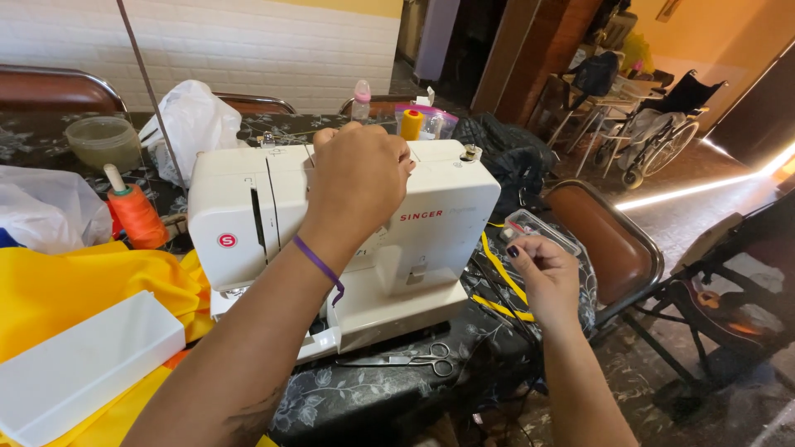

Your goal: The person is replacing the bobbin in a sewing machine, which involves removing the bobbin case, inserting a new bobbin, and threading the machine.

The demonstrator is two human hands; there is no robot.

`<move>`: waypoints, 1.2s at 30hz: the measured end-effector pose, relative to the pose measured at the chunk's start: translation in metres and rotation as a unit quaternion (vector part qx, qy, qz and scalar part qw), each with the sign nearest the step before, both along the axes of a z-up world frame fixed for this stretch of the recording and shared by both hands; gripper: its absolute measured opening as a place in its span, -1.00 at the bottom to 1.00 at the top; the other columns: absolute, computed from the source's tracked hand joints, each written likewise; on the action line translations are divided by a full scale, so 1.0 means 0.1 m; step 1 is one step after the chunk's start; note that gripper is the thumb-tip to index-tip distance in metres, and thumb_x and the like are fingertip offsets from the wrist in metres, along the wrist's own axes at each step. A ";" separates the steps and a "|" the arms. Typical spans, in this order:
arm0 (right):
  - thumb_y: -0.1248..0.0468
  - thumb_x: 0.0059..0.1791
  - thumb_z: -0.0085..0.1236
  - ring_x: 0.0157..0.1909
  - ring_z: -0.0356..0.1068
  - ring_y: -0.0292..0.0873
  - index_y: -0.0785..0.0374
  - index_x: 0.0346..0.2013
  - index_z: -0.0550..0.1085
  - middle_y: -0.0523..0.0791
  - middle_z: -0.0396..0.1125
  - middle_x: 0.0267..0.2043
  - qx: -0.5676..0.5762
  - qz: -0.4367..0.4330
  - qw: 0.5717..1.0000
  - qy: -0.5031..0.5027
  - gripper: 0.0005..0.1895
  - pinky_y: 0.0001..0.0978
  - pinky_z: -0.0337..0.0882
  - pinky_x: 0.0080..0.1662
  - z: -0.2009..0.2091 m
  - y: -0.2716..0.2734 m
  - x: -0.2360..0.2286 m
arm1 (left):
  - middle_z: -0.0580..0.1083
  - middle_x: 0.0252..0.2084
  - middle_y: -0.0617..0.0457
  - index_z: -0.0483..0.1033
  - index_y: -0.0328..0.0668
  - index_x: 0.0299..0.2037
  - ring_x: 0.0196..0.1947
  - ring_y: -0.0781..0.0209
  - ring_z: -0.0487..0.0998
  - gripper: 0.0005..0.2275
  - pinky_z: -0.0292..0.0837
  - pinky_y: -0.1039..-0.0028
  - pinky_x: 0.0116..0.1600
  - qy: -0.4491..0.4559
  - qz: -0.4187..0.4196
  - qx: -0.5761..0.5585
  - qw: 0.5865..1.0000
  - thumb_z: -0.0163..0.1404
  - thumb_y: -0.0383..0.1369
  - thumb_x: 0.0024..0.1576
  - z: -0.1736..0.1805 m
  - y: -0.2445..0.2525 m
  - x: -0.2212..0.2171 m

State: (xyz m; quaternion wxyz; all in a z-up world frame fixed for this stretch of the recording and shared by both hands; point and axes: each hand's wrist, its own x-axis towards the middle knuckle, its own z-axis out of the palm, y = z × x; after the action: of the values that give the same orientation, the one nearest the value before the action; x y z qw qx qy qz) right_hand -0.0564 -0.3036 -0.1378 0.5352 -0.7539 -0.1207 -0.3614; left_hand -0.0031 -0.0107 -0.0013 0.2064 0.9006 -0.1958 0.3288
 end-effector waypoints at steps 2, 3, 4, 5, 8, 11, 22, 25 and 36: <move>0.43 0.10 0.26 -0.40 0.13 -0.32 0.35 -0.19 0.66 -0.18 0.23 -0.57 0.024 -0.003 1.000 0.007 -0.94 -0.43 0.21 -0.26 -0.24 -0.06 0.01 | 0.61 -0.43 -0.02 0.79 -0.11 -0.18 -0.09 -0.02 0.69 -0.88 0.34 -0.10 0.32 0.003 0.003 0.001 1.000 0.16 -0.36 0.25 -0.01 -0.01 0.02; 0.41 0.09 0.27 -0.43 0.13 -0.32 0.35 -0.21 0.66 -0.18 0.23 -0.60 0.035 -0.008 0.999 0.022 -0.94 -0.45 0.21 -0.28 -0.35 -0.08 0.01 | 0.61 -0.44 -0.01 0.79 -0.10 -0.18 -0.10 -0.02 0.69 -0.88 0.34 -0.10 0.32 0.002 0.003 0.002 1.000 0.16 -0.36 0.25 -0.02 -0.01 0.03; 0.39 0.09 0.29 -0.46 0.13 -0.32 0.34 -0.24 0.67 -0.19 0.23 -0.62 0.047 -0.012 0.998 0.037 -0.93 -0.47 0.21 -0.30 -0.47 -0.09 0.01 | 0.60 -0.44 0.00 0.78 -0.10 -0.19 -0.11 -0.01 0.69 -0.88 0.34 -0.10 0.32 0.001 0.002 0.003 1.000 0.16 -0.35 0.25 -0.03 -0.01 0.04; 0.39 0.09 0.29 -0.46 0.13 -0.32 0.34 -0.24 0.67 -0.19 0.23 -0.62 0.047 -0.012 0.998 0.038 -0.93 -0.47 0.21 -0.30 -0.53 -0.01 -0.03 | 0.60 -0.44 0.00 0.78 -0.10 -0.19 -0.11 -0.01 0.69 -0.88 0.34 -0.10 0.32 0.002 0.003 0.003 1.000 0.16 -0.35 0.25 -0.02 -0.01 0.03; 0.35 0.06 0.32 -0.42 0.15 -0.36 0.32 -0.24 0.67 -0.22 0.25 -0.58 0.077 -0.017 0.996 0.052 -0.92 -0.48 0.21 -0.29 -0.87 0.08 -0.05 | 0.61 -0.44 -0.03 0.79 -0.13 -0.19 -0.12 -0.06 0.69 -0.88 0.36 -0.14 0.31 -0.008 -0.001 0.003 1.000 0.16 -0.36 0.24 -0.01 0.00 0.01; 0.29 0.06 0.34 -0.42 0.18 -0.32 0.29 -0.23 0.68 -0.17 0.30 -0.58 0.054 -0.052 0.994 0.077 -0.89 -0.44 0.24 -0.31 -1.34 -0.06 0.06 | 0.61 -0.44 -0.03 0.78 -0.15 -0.20 -0.09 -0.08 0.70 -0.87 0.34 -0.16 0.31 -0.003 -0.002 -0.002 1.000 0.15 -0.36 0.25 -0.02 -0.01 0.02; 0.20 0.03 0.32 -0.45 0.24 -0.38 0.22 -0.21 0.68 -0.25 0.40 -0.48 -0.004 -0.089 0.992 0.094 -0.84 -0.51 0.31 -0.33 -1.64 0.05 0.04 | 0.64 -0.32 0.09 0.77 0.08 -0.20 -0.11 -0.09 0.58 -0.83 0.31 -0.05 0.09 -0.006 -0.002 0.027 1.000 0.17 -0.14 0.23 -0.12 0.00 0.21; 0.13 0.05 0.30 -0.49 0.20 -0.39 0.18 -0.23 0.68 -0.28 0.32 -0.54 -0.044 -0.102 0.990 0.090 -0.81 -0.50 0.26 -0.35 -1.60 0.07 0.00 | 0.62 -0.38 0.11 0.77 0.09 -0.23 -0.14 -0.09 0.58 -0.85 0.31 -0.03 0.09 -0.008 0.000 0.029 1.000 0.19 -0.14 0.23 -0.14 0.00 0.24; 0.15 0.04 0.26 -0.49 0.23 -0.37 0.15 -0.22 0.68 -0.27 0.35 -0.54 -0.061 -0.106 0.987 0.102 -0.83 -0.47 0.28 -0.35 -1.60 0.07 0.00 | 0.64 -0.35 0.09 0.77 0.14 -0.18 -0.09 -0.10 0.58 -0.83 0.30 -0.05 0.11 -0.017 0.013 0.038 0.999 0.17 -0.11 0.22 -0.15 0.00 0.24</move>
State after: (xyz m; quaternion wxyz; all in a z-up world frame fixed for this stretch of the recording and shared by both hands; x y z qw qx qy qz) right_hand -0.0564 -0.2967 -0.2976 0.4567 -0.8265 -0.0064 -0.3291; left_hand 0.0211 -0.0105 -0.0160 0.1647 0.9045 -0.1998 0.3388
